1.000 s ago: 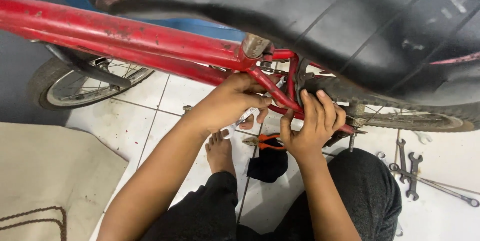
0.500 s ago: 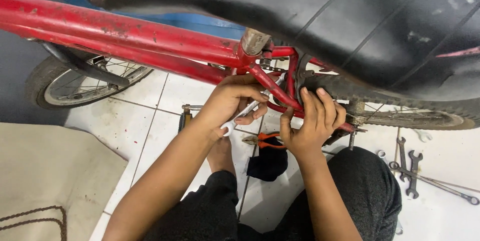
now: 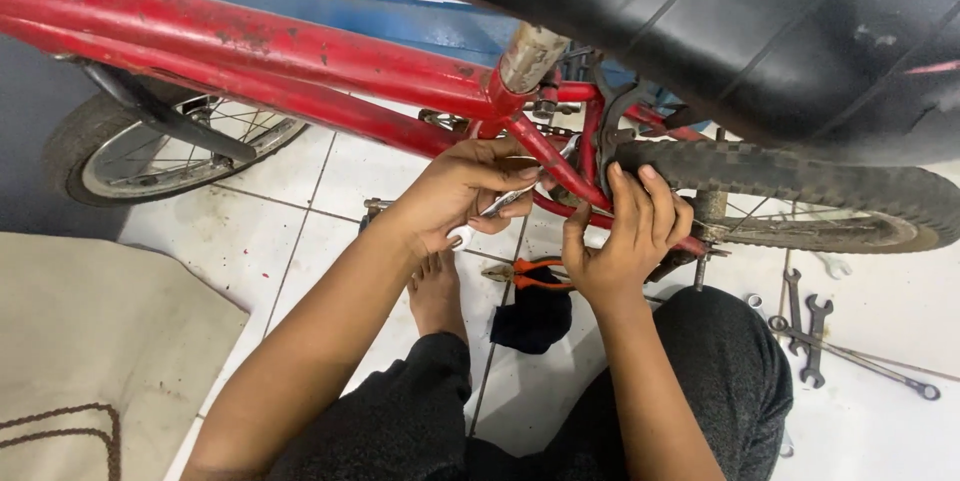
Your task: Securing a brake cable clamp on a bicycle frame and installing the bicycle seat using a wrench.
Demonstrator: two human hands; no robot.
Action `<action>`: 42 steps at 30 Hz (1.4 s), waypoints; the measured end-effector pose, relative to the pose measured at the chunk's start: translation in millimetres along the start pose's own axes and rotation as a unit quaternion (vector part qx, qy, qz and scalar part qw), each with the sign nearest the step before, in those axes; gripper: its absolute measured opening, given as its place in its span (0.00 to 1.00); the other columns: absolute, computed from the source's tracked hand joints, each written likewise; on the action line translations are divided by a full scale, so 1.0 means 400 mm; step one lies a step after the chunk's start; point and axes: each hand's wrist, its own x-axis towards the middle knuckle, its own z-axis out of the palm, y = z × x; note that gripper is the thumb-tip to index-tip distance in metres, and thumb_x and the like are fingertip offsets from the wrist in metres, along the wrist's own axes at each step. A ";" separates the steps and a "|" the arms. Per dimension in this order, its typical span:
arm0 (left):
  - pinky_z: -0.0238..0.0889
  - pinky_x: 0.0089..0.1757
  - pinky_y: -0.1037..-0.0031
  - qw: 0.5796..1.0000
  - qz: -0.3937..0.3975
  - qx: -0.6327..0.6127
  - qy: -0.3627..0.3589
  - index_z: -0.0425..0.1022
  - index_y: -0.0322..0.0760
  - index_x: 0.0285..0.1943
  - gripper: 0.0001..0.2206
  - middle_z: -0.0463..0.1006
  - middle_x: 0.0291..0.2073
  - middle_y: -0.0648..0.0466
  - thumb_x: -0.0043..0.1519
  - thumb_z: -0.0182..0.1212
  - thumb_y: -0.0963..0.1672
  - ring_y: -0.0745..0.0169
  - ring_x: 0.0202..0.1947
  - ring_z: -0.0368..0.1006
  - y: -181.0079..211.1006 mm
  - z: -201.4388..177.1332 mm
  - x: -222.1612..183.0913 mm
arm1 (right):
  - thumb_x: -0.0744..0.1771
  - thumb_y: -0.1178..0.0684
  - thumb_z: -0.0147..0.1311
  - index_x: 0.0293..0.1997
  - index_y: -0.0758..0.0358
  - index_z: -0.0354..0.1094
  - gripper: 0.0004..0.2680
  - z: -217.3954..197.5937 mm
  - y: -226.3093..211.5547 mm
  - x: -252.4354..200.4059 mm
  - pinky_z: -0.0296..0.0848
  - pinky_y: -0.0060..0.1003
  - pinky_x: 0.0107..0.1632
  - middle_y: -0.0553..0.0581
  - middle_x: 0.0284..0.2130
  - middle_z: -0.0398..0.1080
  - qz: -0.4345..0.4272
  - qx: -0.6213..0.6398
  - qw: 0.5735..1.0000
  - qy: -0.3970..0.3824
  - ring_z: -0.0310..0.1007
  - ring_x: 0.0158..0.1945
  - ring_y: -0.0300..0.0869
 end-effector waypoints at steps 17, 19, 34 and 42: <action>0.51 0.14 0.92 0.999 0.000 -0.002 0.033 0.67 0.19 0.55 0.17 0.72 0.34 0.46 0.58 0.58 0.36 0.68 0.22 0.63 0.015 0.051 -0.018 | 0.61 0.61 0.60 0.59 0.68 0.71 0.19 0.005 0.024 -0.002 0.53 0.54 0.63 0.60 0.47 0.74 0.005 -0.005 1.000 0.002 0.66 0.61 0.53; 0.50 0.14 0.91 0.999 -0.001 -0.008 0.042 0.68 0.20 0.55 0.16 0.72 0.34 0.45 0.58 0.58 0.36 0.68 0.21 0.62 -0.004 0.050 -0.016 | 0.61 0.61 0.60 0.59 0.68 0.71 0.19 0.006 0.024 -0.005 0.52 0.55 0.63 0.60 0.47 0.74 0.008 -0.006 1.000 0.003 0.67 0.61 0.54; 0.45 0.12 0.81 0.987 0.081 0.048 0.132 0.69 0.24 0.51 0.10 0.69 0.34 0.46 0.63 0.57 0.39 0.64 0.19 0.63 -0.073 0.116 -0.037 | 0.63 0.58 0.61 0.59 0.68 0.71 0.17 0.031 0.017 -0.012 0.51 0.56 0.64 0.61 0.46 0.74 0.001 -0.006 1.000 0.027 0.67 0.60 0.55; 0.53 0.14 0.81 0.987 -0.039 0.123 0.098 0.63 0.17 0.62 0.26 0.67 0.40 0.42 0.61 0.61 0.45 0.64 0.25 0.63 -0.068 0.129 -0.032 | 0.66 0.52 0.58 0.60 0.68 0.70 0.17 0.005 0.011 0.001 0.51 0.56 0.64 0.60 0.48 0.73 0.002 -0.015 1.000 0.012 0.66 0.61 0.54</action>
